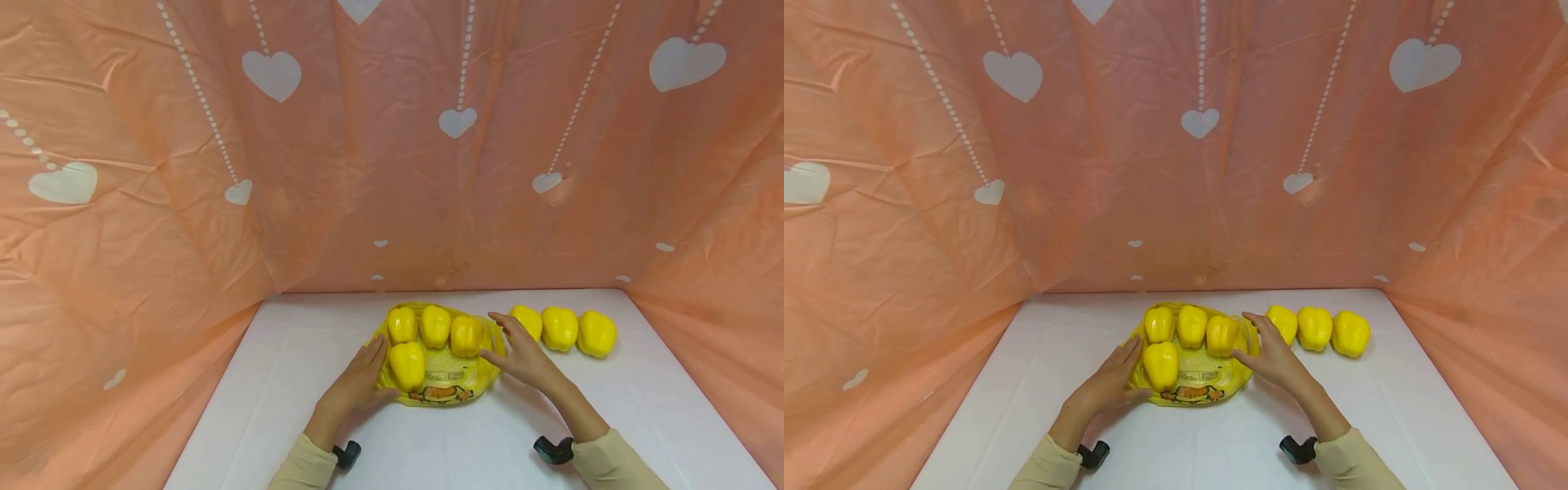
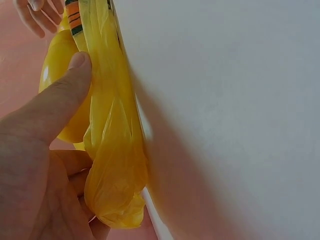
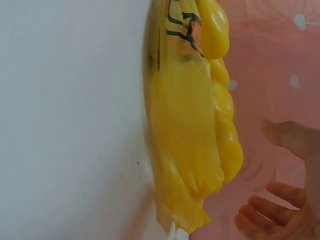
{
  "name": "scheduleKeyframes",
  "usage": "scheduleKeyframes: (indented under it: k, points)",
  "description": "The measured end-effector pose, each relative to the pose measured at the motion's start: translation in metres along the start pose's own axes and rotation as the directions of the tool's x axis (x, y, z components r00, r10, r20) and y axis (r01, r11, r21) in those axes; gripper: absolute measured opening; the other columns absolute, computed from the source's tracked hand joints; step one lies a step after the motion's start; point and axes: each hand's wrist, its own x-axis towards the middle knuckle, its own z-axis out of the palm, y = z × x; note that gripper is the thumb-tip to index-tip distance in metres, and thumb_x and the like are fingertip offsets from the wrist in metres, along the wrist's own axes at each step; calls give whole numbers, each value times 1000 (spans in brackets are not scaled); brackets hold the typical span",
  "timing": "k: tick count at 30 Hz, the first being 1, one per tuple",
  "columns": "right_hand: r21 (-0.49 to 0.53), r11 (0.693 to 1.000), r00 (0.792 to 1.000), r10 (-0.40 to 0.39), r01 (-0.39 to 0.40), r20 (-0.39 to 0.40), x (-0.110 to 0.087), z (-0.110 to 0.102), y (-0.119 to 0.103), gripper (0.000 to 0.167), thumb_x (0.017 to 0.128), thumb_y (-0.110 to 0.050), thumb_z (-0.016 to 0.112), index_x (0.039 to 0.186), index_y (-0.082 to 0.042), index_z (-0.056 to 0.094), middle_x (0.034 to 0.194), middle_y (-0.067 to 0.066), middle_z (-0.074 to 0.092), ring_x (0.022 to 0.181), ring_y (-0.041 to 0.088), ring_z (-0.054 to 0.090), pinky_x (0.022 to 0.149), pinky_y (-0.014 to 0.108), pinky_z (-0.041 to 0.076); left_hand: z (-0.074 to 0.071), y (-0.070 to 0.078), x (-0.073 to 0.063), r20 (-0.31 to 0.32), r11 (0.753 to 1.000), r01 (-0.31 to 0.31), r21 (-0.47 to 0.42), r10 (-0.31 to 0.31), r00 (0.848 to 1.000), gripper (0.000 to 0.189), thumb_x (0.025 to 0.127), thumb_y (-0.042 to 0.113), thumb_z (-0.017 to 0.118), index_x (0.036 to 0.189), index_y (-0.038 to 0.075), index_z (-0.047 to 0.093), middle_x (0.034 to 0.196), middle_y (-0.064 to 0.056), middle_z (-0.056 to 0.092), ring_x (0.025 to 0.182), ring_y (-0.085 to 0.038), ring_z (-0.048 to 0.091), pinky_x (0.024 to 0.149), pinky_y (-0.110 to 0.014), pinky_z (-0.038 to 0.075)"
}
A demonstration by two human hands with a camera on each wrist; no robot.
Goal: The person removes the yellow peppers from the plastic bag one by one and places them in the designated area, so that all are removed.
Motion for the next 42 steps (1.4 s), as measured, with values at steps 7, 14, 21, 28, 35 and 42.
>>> scheduleKeyframes:
  k: [7,14,21,28,35,42]
  points:
    - [21,999,999,31,-32,32,6,5,1,79,97,-25,83,159,1,41,159,31,44,142,54,47,117,70,43,1,0,0,-2,1000,-1,-3,1,1000,106,95,41,83,168,-7,22,178,-22,17,164,-37,19,135,-52,19]
    - [46,998,998,43,-46,54,13,11,-1,80,97,-23,82,160,3,39,160,31,41,144,53,45,118,68,44,0,-1,1,0,1000,-9,5,9,1000,105,96,41,82,167,-7,22,177,-23,17,164,-38,19,135,-53,19]
    - [-2,999,997,49,-49,64,23,18,0,81,96,-24,83,160,3,40,158,32,43,142,52,47,118,67,45,0,-1,2,8,1000,0,-11,0,1000,106,96,41,82,168,-6,21,178,-21,15,164,-37,18,135,-52,18]
    - [-58,997,996,61,-58,59,29,22,3,82,94,-26,85,159,3,43,156,32,48,139,51,50,116,68,46,0,-1,2,4,1000,3,2,-3,1000,106,95,41,83,168,-6,22,178,-21,17,164,-36,19,135,-51,18]
    - [-81,996,998,31,-27,50,32,26,5,81,93,-26,86,155,6,46,153,33,50,139,52,49,117,68,44,0,-1,2,7,1000,2,11,-2,1000,105,96,41,82,168,-6,22,178,-21,17,164,-37,20,135,-51,19]
    - [-91,995,997,42,-36,59,33,28,6,83,92,-27,87,155,9,45,153,33,50,140,53,48,119,68,42,1,-2,2,12,1000,7,7,-7,1000,106,96,42,81,168,-7,21,178,-22,16,164,-37,19,135,-52,19]
